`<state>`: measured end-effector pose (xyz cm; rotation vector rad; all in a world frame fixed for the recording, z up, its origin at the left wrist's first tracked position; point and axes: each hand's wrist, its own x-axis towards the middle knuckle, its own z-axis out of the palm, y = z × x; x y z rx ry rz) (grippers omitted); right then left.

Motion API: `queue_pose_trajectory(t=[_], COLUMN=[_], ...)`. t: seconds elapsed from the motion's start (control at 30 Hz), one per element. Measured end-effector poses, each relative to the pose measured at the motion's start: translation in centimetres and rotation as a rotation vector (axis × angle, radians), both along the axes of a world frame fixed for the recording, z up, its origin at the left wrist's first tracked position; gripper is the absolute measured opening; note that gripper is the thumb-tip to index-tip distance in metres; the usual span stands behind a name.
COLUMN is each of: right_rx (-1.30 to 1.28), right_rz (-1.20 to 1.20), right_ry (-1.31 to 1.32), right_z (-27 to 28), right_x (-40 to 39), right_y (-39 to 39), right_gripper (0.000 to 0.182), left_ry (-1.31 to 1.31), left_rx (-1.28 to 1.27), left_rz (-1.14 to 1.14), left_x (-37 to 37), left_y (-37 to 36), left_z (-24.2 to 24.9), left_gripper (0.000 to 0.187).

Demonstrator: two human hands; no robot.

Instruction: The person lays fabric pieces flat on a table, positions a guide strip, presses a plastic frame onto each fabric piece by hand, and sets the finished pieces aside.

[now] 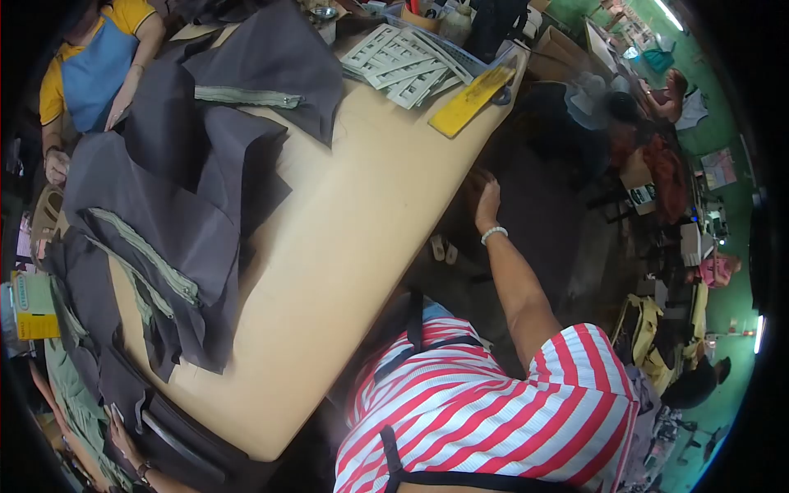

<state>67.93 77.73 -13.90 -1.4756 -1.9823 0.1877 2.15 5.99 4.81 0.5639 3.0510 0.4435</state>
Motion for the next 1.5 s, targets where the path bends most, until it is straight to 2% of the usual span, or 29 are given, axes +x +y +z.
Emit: queue_pose_trajectory(t=[0.1,0.17,0.2,0.23,0.3,0.33,0.4,0.47,0.5,0.53,0.6,0.63,0.67,0.7,0.73,0.77,0.8,0.83,0.87,0.9,0.93,0.97,1.03,1.07,1.17,1.23,1.3,1.43,1.5], right_rx=[-0.007,-0.071,-0.14,-0.21,-0.191,-0.384,-0.375,-0.303,-0.298,-0.301,-0.315,-0.37,-0.426,-0.487,-0.539,-0.474,-0.538,-0.463,-0.629,-0.863,-0.959,-0.888,-0.717,-0.43,0.085,0.021,-0.028,-0.047,-0.043], right_rz=[-0.036,-0.1,-0.151,-0.202,-0.234,-0.321,-0.505,-0.591,-0.515,-0.328,-0.165,-0.11,-0.058,0.048,0.153,0.123,0.21,0.295,0.213,0.533,0.603,0.776,1.097,1.116,0.89,0.83,0.752,0.638,0.605], right_ry=[0.333,0.365,0.272,0.177,0.569,0.728,1.056,1.38,1.417,1.473,1.476,1.511,1.542,1.531,1.516,1.351,1.351,1.264,1.244,1.33,1.275,1.212,1.08,0.803,-0.085,-0.239,-0.407,-0.436,-0.443], right_z=[-1.7,-2.0,-1.0,0.4,2.0,4.4,7.3,13.4,14.8,16.8,23.4,26.6,29.8,30.0,30.3,30.5,30.0,27.6,27.9,27.1,27.8,26.8,23.1,22.8,19.4,17.4,17.0,17.1,18.7], right_x=[0.4,1.0,1.4,1.7,2.5,3.1,4.6,4.2,5.6,5.6,0.0,-3.5,-6.9,-9.1,-11.4,-14.3,-16.8,-18.4,-20.5,-21.6,-22.2,-22.6,-22.9,-22.4,-20.8,-19.3,-17.3,-14.0,-13.3], right_y=[0.9,1.7,2.0,2.2,2.9,2.8,3.5,2.7,3.5,3.1,-1.7,-4.6,-7.4,-8.8,-10.7,-12.6,-14.3,-14.4,-16.5,-17.3,-18.5,-18.3,-16.2,-15.8,-13.7,-13.0,-13.9,-17.3,-18.1], right_gripper=[0.022,0.023,0.024,0.026,0.036,0.04,0.05,0.051,0.046,0.044,0.041,0.043,0.044,0.045,0.047,0.05,0.054,0.063,0.064,0.067,0.064,0.062,0.059,0.056,0.058,0.063,0.065,0.068,0.059], left_ry=[0.002,-0.011,-0.017,0.063,0.222,0.298,0.398,0.544,0.544,0.537,-0.013,-0.006,-0.21,-0.447,-0.691,-0.93,-1.051,-1.259,-1.464,-1.445,-1.425,-1.41,-1.44,-1.466,-1.129,-0.838,-0.678,-0.505,-0.372], left_rx=[0.105,0.08,0.067,-0.1,-0.434,-0.498,-0.619,-0.164,-0.029,0.099,0.865,0.806,0.941,1.058,1.093,1.109,1.203,1.388,1.578,1.518,1.513,1.508,1.498,1.486,1.449,1.427,1.348,1.291,1.229], left_rz=[0.099,0.002,-0.049,-0.053,-0.064,0.108,0.471,-0.005,-0.098,-0.195,-0.14,-0.249,-0.413,-0.547,-0.561,-0.54,-0.596,-0.517,-0.438,-0.433,-0.321,-0.218,-0.085,-0.017,-0.023,-0.042,0.019,0.165,0.189], left_x=[1.5,0.4,-0.5,-1.4,-2.6,0.7,7.8,5.7,7.0,8.2,25.9,30.7,32.7,34.8,36.6,38.5,39.8,41.3,42.2,42.2,42.5,42.6,41.8,41.4,40.9,40.6,40.8,42.4,42.7], left_y=[1.6,-0.1,-1.0,-1.8,-2.8,1.4,10.4,7.0,6.9,6.9,23.2,26.7,28.4,30.1,32.6,35.2,37.7,39.9,41.3,41.5,41.8,41.9,40.8,40.2,37.4,35.4,32.8,30.5,29.8], left_z=[0.8,0.1,-0.3,-0.5,-0.6,1.6,6.3,4.7,4.5,4.3,9.5,10.4,8.4,6.4,5.2,4.0,2.7,2.7,2.6,1.3,0.9,1.0,1.3,1.3,1.3,1.5,0.5,0.7,0.2], left_gripper=[0.063,0.064,0.065,0.065,0.067,0.067,0.067,0.066,0.065,0.064,0.058,0.059,0.077,0.096,0.112,0.13,0.127,0.123,0.119,0.095,0.084,0.072,0.063,0.058,0.062,0.068,0.075,0.079,0.078])
